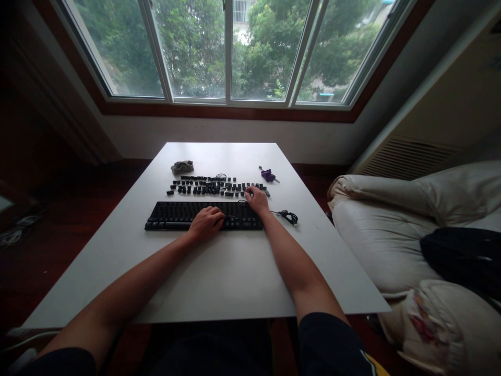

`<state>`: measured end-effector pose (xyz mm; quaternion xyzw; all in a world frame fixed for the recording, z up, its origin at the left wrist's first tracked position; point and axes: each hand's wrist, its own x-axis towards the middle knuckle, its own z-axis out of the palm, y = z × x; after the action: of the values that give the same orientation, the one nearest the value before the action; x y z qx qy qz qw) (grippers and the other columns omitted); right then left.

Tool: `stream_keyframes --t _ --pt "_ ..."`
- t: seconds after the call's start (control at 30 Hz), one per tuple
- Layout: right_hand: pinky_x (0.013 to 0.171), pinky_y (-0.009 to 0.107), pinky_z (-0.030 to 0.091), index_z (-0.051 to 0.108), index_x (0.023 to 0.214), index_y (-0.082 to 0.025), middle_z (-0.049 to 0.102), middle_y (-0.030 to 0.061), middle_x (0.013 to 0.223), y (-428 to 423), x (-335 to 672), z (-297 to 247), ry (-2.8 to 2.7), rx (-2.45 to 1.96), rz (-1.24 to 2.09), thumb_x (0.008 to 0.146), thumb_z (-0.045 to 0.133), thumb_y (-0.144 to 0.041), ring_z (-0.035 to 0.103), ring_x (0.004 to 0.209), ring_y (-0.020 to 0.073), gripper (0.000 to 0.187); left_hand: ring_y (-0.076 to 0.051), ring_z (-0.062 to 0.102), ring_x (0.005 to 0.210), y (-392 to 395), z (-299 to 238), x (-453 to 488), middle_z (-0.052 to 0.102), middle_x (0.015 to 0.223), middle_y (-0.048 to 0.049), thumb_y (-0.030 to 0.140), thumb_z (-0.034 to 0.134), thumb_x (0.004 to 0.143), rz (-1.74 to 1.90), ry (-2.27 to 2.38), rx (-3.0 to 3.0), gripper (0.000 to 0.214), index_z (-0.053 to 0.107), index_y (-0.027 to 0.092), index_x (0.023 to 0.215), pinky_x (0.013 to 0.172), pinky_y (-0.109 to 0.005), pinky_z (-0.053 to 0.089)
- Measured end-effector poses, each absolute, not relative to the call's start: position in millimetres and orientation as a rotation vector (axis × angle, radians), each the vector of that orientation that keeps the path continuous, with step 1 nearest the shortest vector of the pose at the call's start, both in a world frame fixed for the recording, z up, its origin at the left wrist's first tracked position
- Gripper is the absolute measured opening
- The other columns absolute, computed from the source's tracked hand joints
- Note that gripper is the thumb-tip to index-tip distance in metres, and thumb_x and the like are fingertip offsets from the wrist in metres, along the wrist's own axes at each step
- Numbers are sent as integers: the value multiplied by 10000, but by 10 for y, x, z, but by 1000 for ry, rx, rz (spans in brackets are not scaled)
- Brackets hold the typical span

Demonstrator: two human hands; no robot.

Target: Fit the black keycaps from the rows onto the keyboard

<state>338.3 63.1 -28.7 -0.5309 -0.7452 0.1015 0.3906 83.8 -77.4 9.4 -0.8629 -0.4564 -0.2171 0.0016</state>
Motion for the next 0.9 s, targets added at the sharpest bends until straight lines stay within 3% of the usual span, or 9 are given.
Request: stream_keyframes --t 0.9 --pt "811 336 483 691 971 -229 730 43 937 660 3400 -315 -1903 -1325 232 872 546 -340 646 808 223 208 -222 555 971 -771 93 841 658 1047 -62 290 499 971 -679 -1425 -2707 204 688 230 1020 879 -384 430"
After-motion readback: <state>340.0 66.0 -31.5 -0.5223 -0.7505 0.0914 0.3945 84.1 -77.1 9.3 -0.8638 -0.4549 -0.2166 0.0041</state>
